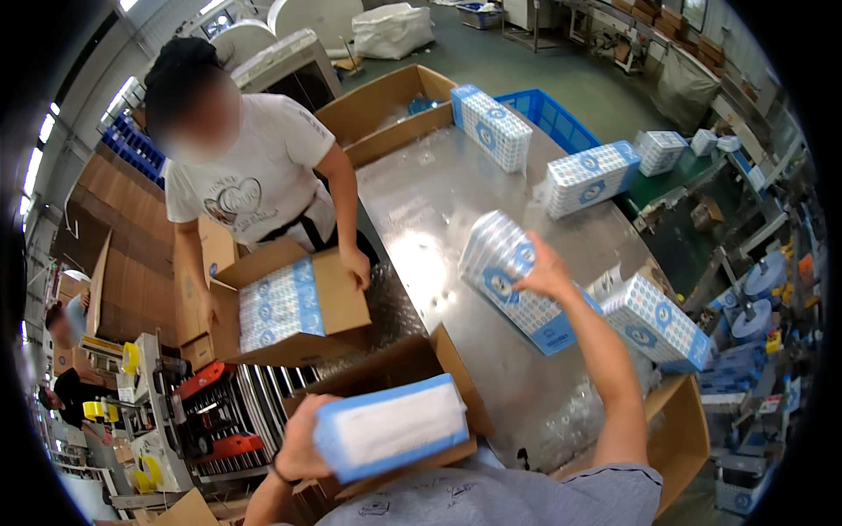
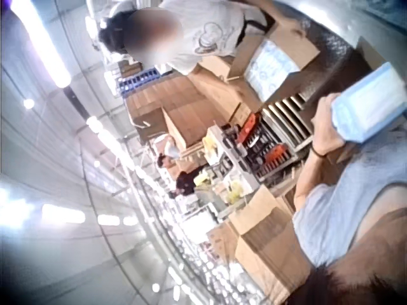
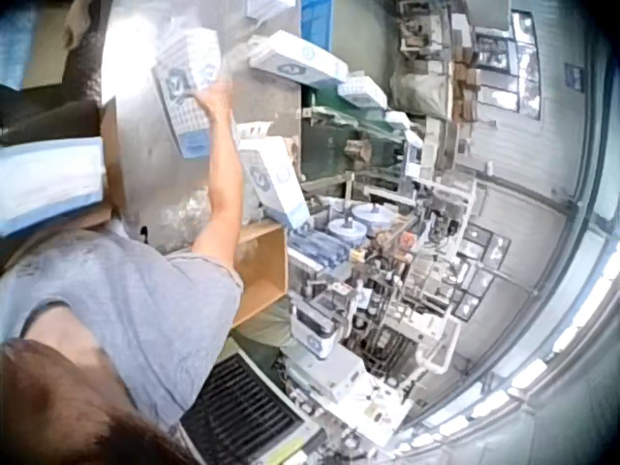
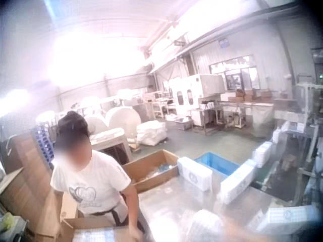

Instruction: The person packs small blue and white product boxes into larger brown cardboard shipping boxes. They place the items into the boxes, arrange them, and then fold the flaps to close the boxes. The process is repeated multiple times.

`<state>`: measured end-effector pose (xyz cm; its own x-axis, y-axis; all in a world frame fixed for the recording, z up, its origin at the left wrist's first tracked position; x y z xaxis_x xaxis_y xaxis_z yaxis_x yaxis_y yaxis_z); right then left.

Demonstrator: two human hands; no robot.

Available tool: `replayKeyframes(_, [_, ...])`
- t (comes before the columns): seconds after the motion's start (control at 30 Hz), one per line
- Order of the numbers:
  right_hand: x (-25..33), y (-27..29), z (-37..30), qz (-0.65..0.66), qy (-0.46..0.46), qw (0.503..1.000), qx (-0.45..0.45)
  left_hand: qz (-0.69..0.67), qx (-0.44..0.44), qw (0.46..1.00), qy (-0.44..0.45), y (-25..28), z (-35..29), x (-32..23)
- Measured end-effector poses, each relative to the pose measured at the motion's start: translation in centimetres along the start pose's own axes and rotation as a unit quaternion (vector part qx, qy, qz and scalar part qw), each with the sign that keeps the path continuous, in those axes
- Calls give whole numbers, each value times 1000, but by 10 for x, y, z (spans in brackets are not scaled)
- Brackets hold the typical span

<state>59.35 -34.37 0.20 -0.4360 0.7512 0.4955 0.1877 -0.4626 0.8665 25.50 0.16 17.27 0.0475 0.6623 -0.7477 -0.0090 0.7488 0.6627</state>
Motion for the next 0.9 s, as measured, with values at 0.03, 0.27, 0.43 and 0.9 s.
replayKeyframes(0.03, [-7,12,-6,95,-24,993,-60,18,18,1000,7,-20,-6,24])
replayKeyframes(0.27, [157,51,-56,699,-34,714,18,231,284,918,150,-245,-37,175])
replayKeyframes(0.43, [290,-22,-90,528,189,802,206,241,343,889,185,-278,-66,250])
replayKeyframes(0.9, [234,-324,-136,-62,138,773,617,208,472,823,239,-270,-74,288])
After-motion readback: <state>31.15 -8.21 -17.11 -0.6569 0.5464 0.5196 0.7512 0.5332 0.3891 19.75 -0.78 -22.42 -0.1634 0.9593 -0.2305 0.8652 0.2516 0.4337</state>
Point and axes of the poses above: each hand's wrist, its own z-axis towards the middle knuckle, its own y-axis out of the back of the hand, x = y × z, the point moved 4 cm from there along z, towards the middle knuckle, and after that the axes turned 5 degrees about y, right-handed, at the moved point
